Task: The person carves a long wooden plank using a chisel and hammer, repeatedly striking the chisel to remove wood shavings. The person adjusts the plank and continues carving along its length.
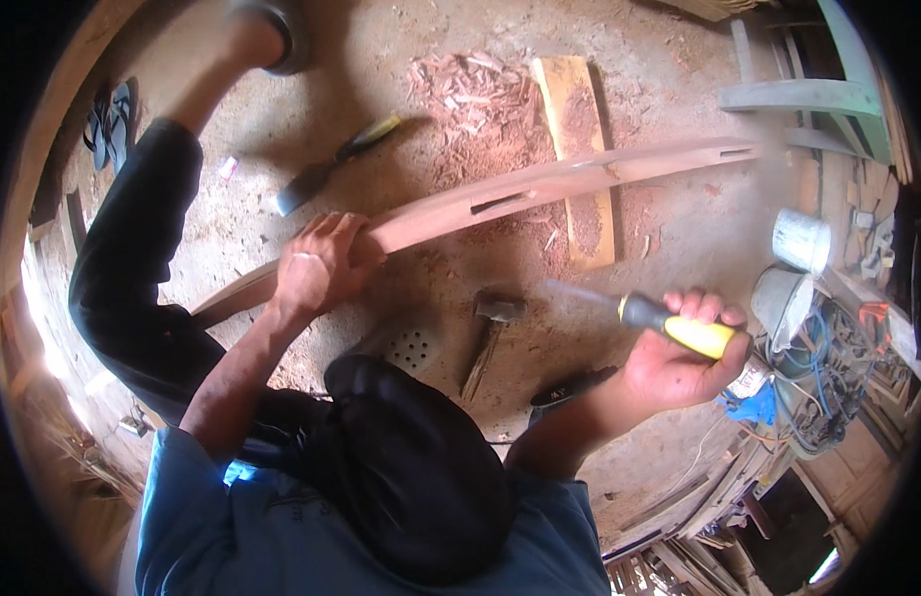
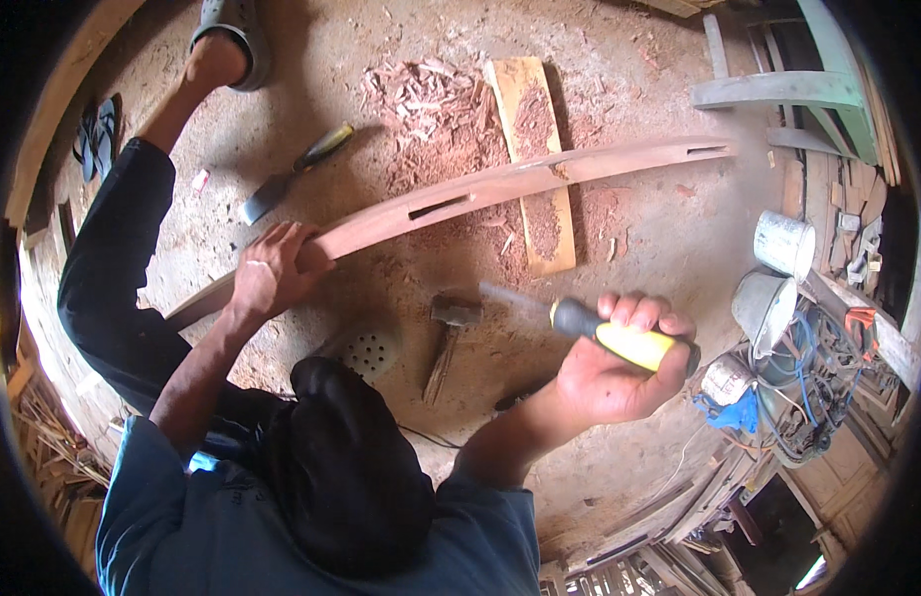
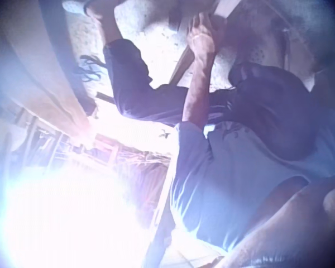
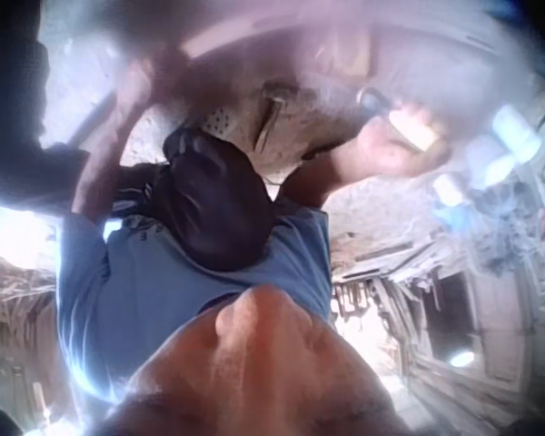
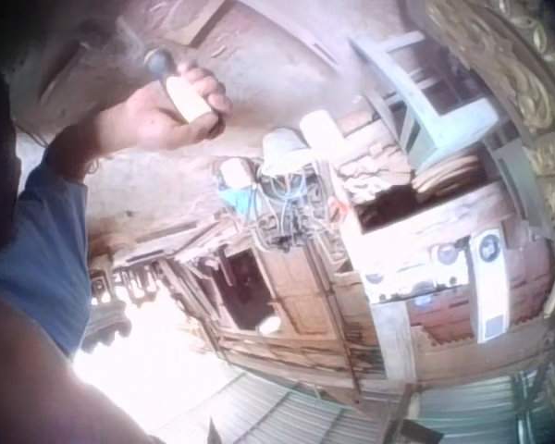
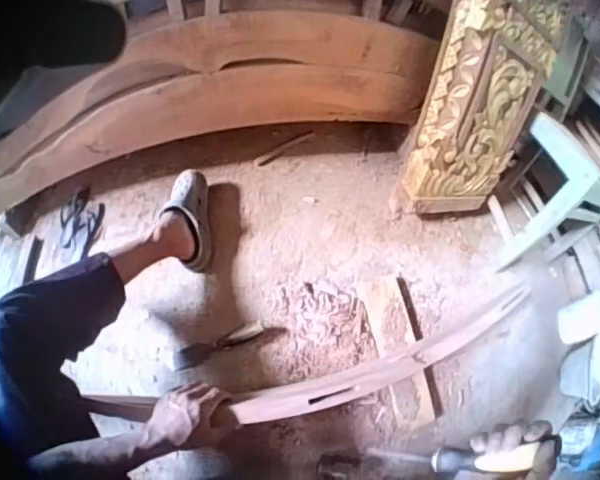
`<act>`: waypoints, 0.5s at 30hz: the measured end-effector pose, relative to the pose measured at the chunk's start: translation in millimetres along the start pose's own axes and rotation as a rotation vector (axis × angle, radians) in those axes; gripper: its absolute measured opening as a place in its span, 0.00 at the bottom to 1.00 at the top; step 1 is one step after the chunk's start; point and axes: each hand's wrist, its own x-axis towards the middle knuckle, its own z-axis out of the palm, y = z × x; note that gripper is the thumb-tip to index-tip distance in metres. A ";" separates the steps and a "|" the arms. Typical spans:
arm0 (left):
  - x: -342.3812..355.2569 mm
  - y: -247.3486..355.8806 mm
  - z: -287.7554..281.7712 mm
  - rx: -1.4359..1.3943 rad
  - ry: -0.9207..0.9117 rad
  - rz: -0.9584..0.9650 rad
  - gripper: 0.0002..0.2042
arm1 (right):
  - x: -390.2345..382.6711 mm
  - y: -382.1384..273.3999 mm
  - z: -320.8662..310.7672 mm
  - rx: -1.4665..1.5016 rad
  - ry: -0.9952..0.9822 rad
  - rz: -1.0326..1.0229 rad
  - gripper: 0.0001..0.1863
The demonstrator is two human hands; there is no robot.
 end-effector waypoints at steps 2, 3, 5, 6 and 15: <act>-4.7 -3.6 -4.8 0.021 0.023 -0.031 0.20 | 4.9 5.8 9.6 0.085 -0.089 0.024 0.13; -6.8 -6.5 -6.1 0.047 -0.014 -0.058 0.20 | 6.2 8.6 13.4 0.118 -0.129 0.044 0.13; -9.1 -13.1 -6.7 0.075 -0.073 -0.103 0.19 | 7.6 13.3 18.2 0.189 -0.157 0.098 0.14; -9.2 -16.3 -6.7 0.057 -0.084 -0.110 0.19 | 8.0 14.8 19.1 0.194 -0.197 0.102 0.14; 9.7 -22.7 -21.3 0.004 -0.178 -0.172 0.22 | 20.8 39.3 22.4 -0.055 -0.052 0.268 0.13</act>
